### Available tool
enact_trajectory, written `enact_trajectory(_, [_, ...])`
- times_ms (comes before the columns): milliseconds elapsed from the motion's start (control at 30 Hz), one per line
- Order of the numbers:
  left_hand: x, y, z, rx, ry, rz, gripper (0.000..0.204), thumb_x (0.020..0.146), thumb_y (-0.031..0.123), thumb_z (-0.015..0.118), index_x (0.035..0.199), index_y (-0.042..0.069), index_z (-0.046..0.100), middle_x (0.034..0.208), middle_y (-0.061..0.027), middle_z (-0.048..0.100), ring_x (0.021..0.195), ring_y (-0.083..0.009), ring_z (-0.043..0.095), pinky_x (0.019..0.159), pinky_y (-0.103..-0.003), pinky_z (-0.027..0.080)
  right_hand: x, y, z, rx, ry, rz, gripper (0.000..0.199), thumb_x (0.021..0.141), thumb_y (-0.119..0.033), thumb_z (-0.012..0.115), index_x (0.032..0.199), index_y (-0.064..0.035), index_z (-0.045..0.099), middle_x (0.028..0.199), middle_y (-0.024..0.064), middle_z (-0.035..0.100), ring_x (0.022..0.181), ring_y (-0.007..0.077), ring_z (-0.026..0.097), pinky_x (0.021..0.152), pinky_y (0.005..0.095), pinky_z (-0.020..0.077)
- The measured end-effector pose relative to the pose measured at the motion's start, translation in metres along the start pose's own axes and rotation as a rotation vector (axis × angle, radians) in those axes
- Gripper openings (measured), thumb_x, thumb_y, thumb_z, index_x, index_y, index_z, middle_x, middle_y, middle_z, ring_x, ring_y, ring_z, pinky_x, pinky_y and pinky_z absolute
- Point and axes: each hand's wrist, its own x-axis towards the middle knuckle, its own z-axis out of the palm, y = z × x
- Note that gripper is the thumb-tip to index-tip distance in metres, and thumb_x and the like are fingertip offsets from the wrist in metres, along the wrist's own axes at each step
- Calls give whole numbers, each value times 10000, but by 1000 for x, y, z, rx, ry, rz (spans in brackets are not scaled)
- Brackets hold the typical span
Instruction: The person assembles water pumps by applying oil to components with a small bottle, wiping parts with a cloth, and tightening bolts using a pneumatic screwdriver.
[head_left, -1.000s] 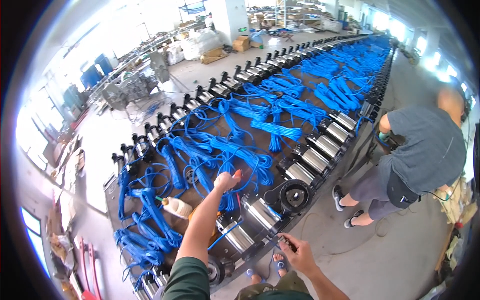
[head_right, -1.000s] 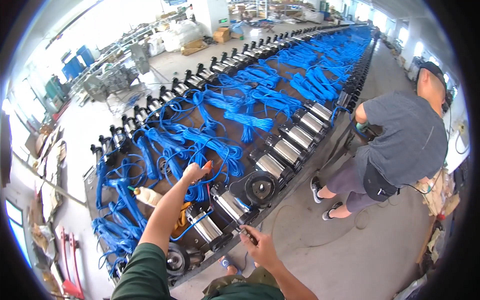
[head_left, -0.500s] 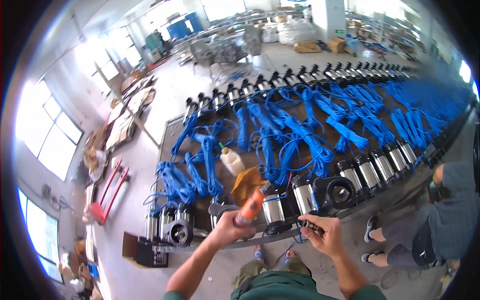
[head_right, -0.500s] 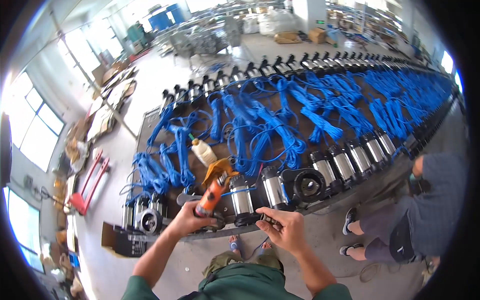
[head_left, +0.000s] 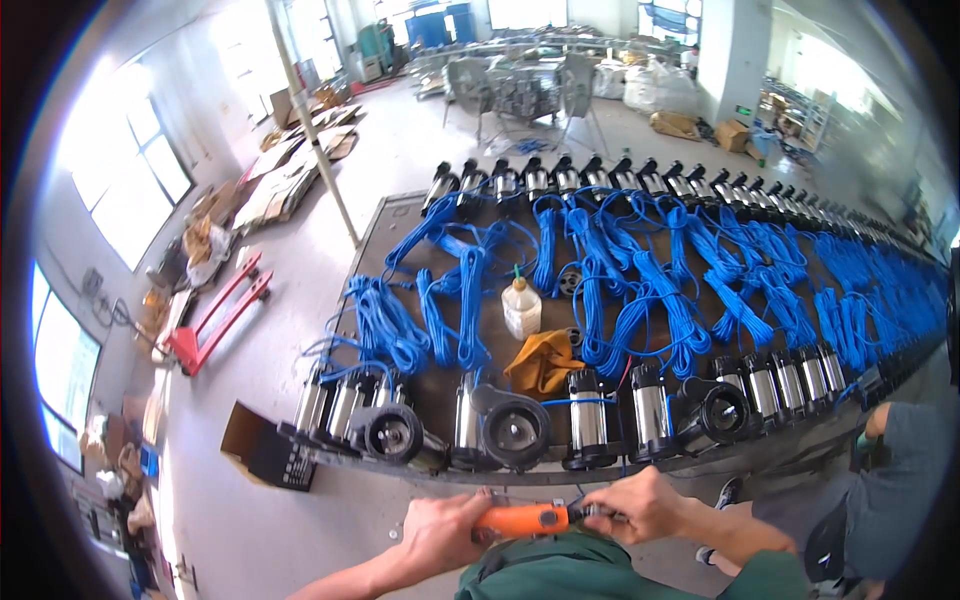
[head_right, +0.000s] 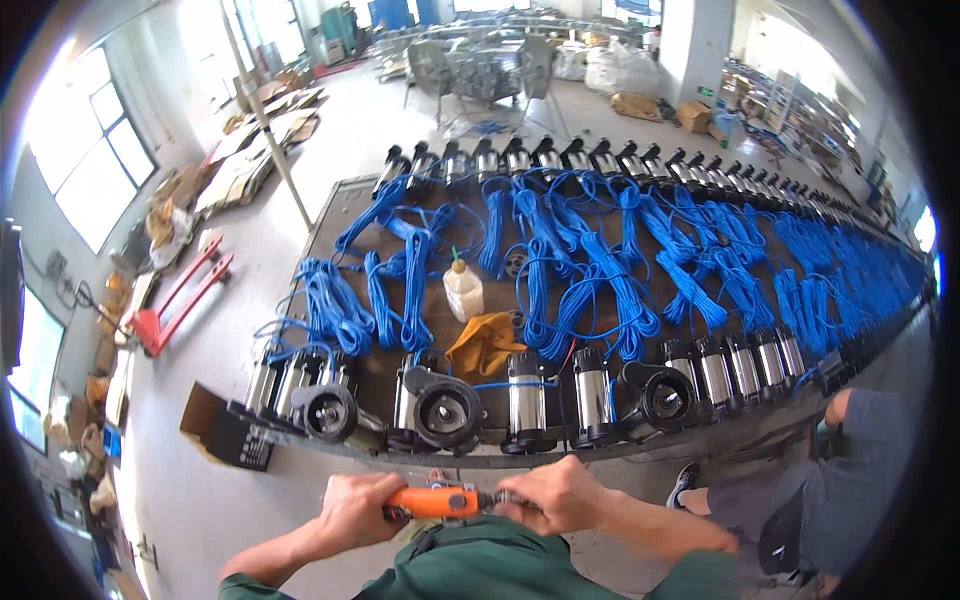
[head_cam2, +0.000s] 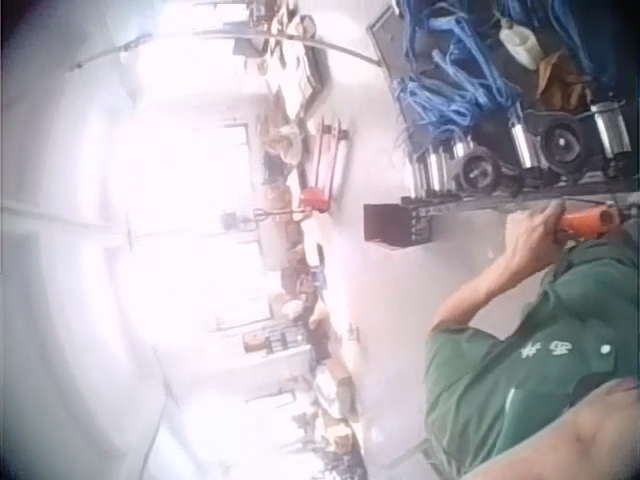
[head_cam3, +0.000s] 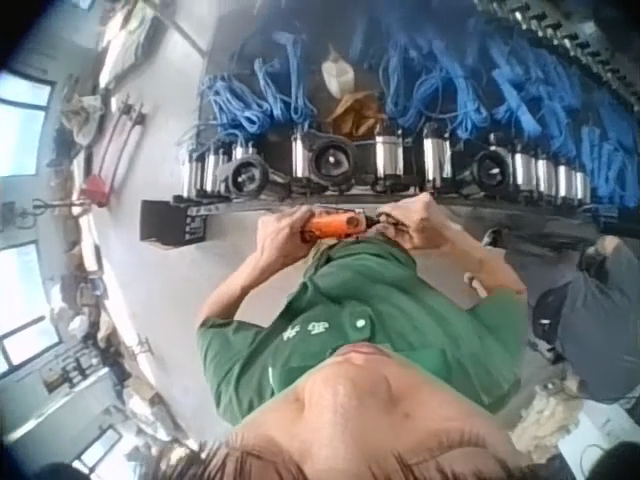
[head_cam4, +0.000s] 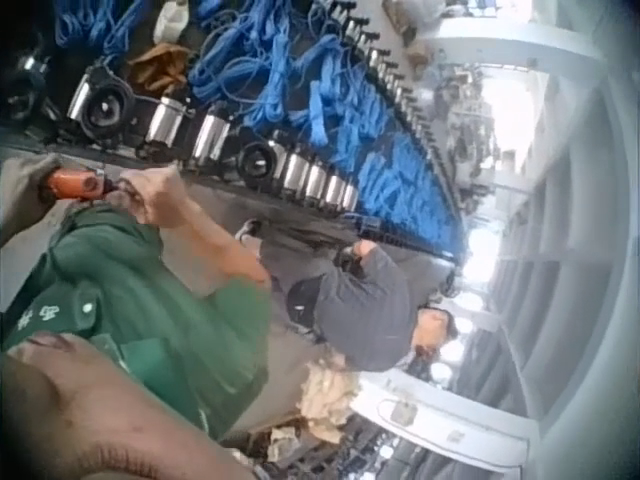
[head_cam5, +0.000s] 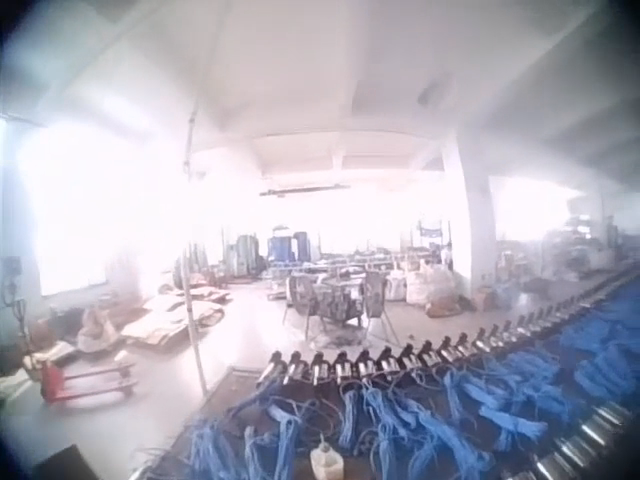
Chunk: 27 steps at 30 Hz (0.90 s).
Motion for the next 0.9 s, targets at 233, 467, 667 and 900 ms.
enact_trajectory(233, [-3, -21, -34, 32, -225, 32, 274, 799, 283, 746, 977, 110, 632, 783, -130, 714, 646, -380, 688, 581, -515, 542, 37, -43, 11, -36, -66, 23, 259, 970, -295, 708, 886, -73, 604, 519, 86, 534, 454, 303, 592, 419, 425, 430])
enact_trajectory(467, [47, -60, -34, -16, -166, 224, 287, 738, 229, 811, 860, 80, 598, 719, -139, 685, 632, -389, 679, 580, -496, 535, 56, -34, 17, -286, -20, 136, 381, 950, -421, 725, 970, -53, 631, 635, 75, 597, 528, 277, 613, 463, 395, 466])
enact_trajectory(667, [112, -48, -11, -464, 106, 69, 273, 720, 86, 800, 932, -33, 678, 690, -176, 658, 603, -229, 667, 642, -342, 538, 74, -41, 39, -493, 928, 442, 859, 854, -575, 805, 1432, -3, 529, 1351, 160, 528, 1189, 294, 562, 1034, 460, 447])
enact_trajectory(900, [106, 0, 6, -171, 411, 342, 633, 741, -1, 722, 1349, 13, 546, 1181, -214, 597, 1005, -443, 602, 871, -547, 516, 132, -9, 106, 1520, 1213, 657, 322, 988, -118, 661, 1294, -39, 600, 1152, 82, 708, 1044, 201, 680, 940, 368, 543])
